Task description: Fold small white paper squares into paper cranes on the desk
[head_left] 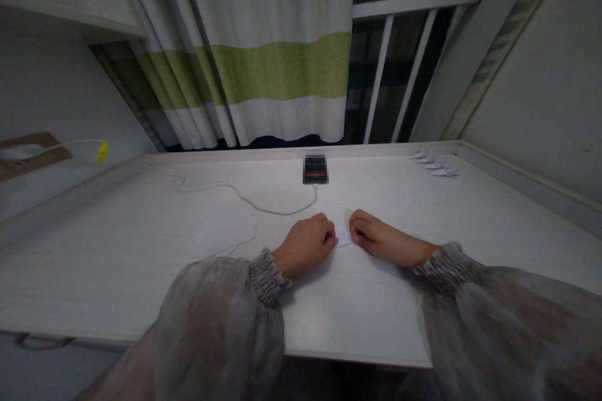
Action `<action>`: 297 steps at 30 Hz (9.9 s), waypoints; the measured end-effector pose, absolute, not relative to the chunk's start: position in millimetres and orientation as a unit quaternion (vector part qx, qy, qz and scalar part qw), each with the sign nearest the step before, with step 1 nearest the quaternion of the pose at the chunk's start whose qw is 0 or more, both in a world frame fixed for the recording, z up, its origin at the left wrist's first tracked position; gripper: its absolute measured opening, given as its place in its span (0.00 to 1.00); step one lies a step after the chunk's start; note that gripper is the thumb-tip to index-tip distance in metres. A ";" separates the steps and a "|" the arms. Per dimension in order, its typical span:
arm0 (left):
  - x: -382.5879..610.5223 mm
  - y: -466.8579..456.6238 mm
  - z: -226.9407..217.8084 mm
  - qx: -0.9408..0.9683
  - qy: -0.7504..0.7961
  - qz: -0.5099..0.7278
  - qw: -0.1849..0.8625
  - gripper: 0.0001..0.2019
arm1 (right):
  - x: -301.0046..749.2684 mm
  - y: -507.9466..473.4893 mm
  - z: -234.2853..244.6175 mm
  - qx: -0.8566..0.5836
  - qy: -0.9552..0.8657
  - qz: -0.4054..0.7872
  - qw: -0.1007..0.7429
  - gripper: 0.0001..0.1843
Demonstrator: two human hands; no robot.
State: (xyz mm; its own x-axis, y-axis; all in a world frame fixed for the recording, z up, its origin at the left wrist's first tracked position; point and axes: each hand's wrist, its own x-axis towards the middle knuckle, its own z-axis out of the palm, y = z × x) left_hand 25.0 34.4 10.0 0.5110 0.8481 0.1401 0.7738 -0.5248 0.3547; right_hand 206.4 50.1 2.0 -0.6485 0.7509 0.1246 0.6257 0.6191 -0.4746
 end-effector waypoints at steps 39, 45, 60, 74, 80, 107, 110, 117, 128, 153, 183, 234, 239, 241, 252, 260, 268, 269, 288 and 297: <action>27.6 30.4 -1.9 0.808 0.484 0.229 0.246 0.08 | 198.9 43.3 8.7 -0.460 -0.845 0.221 0.157 0.07; 28.7 32.9 -2.1 0.781 0.511 0.224 0.279 0.11 | 204.3 47.3 8.7 -0.425 -0.848 0.263 0.176 0.06; 30.5 34.6 -4.1 0.789 0.497 0.241 0.269 0.08 | 186.7 40.5 7.9 -0.522 -0.818 0.185 0.156 0.17; 31.2 32.8 -2.0 0.788 0.495 0.245 0.271 0.08 | 176.7 43.0 17.2 -0.571 -0.791 0.198 0.092 0.07; 29.6 32.6 -2.7 0.786 0.499 0.236 0.278 0.08 | 185.7 45.6 14.1 -0.532 -0.800 0.245 0.133 0.07; 23.4 40.1 -1.8 0.747 0.511 0.236 0.354 0.13 | 195.9 51.6 4.9 -0.478 -0.802 0.309 0.184 0.04; 21.5 39.6 -0.1 0.752 0.506 0.229 0.354 0.13 | 197.6 51.3 3.6 -0.470 -0.810 0.298 0.183 0.04; 21.0 39.2 0.7 0.778 0.477 0.248 0.324 0.12 | 206.4 47.5 0.8 -0.390 -0.861 0.258 0.201 0.09; 14.9 44.7 -2.1 0.836 0.429 0.269 0.208 0.11 | 199.6 27.0 16.0 -0.262 -0.941 0.174 0.121 0.14; 12.1 41.9 4.8 0.885 0.326 0.218 0.252 0.10 | 211.6 42.5 8.5 -0.229 -0.927 0.238 0.179 0.11; 4.2 47.0 9.1 0.844 0.312 0.150 0.410 0.18 | 193.7 40.6 -0.6 -0.358 -0.866 0.287 0.200 0.06; 11.9 43.0 4.2 0.818 0.340 0.212 0.413 0.15 | 186.3 29.1 -0.5 -0.407 -0.890 0.140 0.147 0.05; 12.2 44.0 1.5 0.812 0.333 0.222 0.425 0.16 | 184.8 27.7 0.6 -0.416 -0.890 0.125 0.140 0.05; 12.4 44.0 1.3 0.808 0.332 0.225 0.432 0.16 | 184.6 27.3 0.7 -0.419 -0.889 0.126 0.137 0.05; 13.0 43.9 1.3 0.804 0.335 0.225 0.436 0.16 | 186.3 26.9 0.1 -0.420 -0.886 0.143 0.136 0.04; 12.6 44.1 2.3 0.807 0.339 0.215 0.432 0.15 | 188.4 27.1 0.3 -0.405 -0.877 0.182 0.184 0.05; 12.5 43.3 4.2 0.811 0.349 0.202 0.424 0.17 | 188.0 31.3 1.3 -0.420 -0.838 0.268 0.220 0.06; 12.6 43.3 4.3 0.811 0.351 0.203 0.422 0.17 | 188.2 32.0 1.6 -0.425 -0.835 0.272 0.220 0.06; 10.9 44.4 1.8 0.810 0.290 0.235 0.453 0.15 | 182.0 29.4 0.7 -0.460 -0.837 0.228 0.189 0.08; 9.5 44.4 2.9 0.821 0.307 0.208 0.435 0.16 | 189.2 32.1 1.7 -0.415 -0.837 0.294 0.204 0.04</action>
